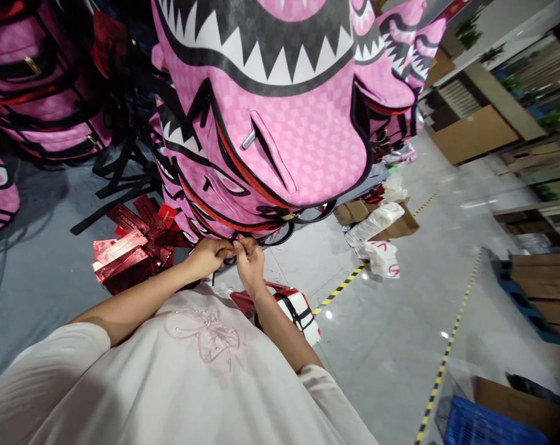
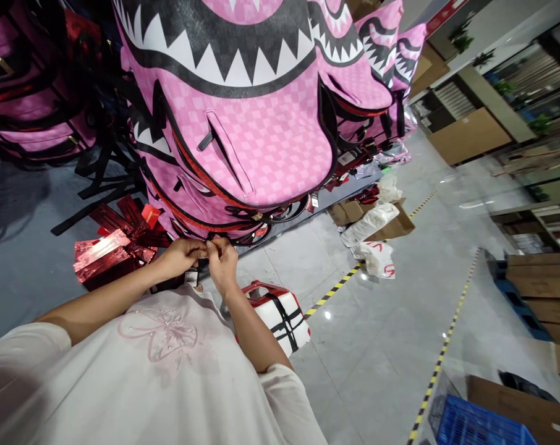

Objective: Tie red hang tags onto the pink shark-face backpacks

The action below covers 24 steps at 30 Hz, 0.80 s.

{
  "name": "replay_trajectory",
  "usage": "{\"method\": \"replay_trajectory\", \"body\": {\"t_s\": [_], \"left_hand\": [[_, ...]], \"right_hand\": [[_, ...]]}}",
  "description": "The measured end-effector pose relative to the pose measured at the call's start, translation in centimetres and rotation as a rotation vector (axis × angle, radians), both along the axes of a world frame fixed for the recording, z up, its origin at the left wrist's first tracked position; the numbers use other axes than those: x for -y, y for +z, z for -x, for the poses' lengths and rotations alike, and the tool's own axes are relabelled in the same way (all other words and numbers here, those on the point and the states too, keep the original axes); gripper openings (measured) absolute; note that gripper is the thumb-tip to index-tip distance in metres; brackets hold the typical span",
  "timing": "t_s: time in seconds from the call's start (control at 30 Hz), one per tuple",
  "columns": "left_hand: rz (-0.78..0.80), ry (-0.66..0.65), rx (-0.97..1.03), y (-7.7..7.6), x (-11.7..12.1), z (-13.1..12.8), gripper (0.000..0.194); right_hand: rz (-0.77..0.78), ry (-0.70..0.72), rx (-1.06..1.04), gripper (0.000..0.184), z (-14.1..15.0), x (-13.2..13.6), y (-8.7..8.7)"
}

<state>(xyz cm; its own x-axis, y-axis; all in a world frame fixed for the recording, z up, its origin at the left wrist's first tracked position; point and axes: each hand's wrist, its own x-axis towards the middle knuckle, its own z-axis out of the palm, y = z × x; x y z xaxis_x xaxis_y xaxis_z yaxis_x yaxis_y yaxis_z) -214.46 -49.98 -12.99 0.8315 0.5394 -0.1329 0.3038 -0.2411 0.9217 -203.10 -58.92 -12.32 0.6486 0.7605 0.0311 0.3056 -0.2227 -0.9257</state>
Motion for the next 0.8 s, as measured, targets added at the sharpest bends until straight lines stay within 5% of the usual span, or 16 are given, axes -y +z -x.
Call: {"method": "replay_trajectory", "body": {"t_s": [0.07, 0.2, 0.37, 0.5, 0.63, 0.8], "left_hand": [[0.072, 0.011, 0.03, -0.08, 0.06, 0.11, 0.022], [-0.073, 0.152, 0.011, 0.31, 0.15, 0.14, 0.011], [-0.17, 0.045, -0.018, 0.69, 0.18, 0.16, 0.013], [-0.288, 0.117, -0.081, 0.57, 0.25, 0.26, 0.009], [-0.291, 0.048, -0.036, 0.5, 0.35, 0.38, 0.013], [-0.295, 0.119, -0.045, 0.42, 0.36, 0.38, 0.011]], "right_hand": [[0.007, 0.003, -0.022, 0.023, 0.09, 0.03, 0.14], [0.0, -0.009, -0.037, 0.024, 0.11, 0.06, 0.46], [-0.021, -0.003, -0.102, 0.027, 0.17, 0.02, 0.54], [-0.04, -0.022, -0.1, 0.026, 0.21, -0.07, 0.53], [-0.046, -0.024, -0.103, 0.026, 0.17, -0.11, 0.61], [-0.041, -0.031, -0.112, 0.027, 0.31, -0.13, 0.83]]}}
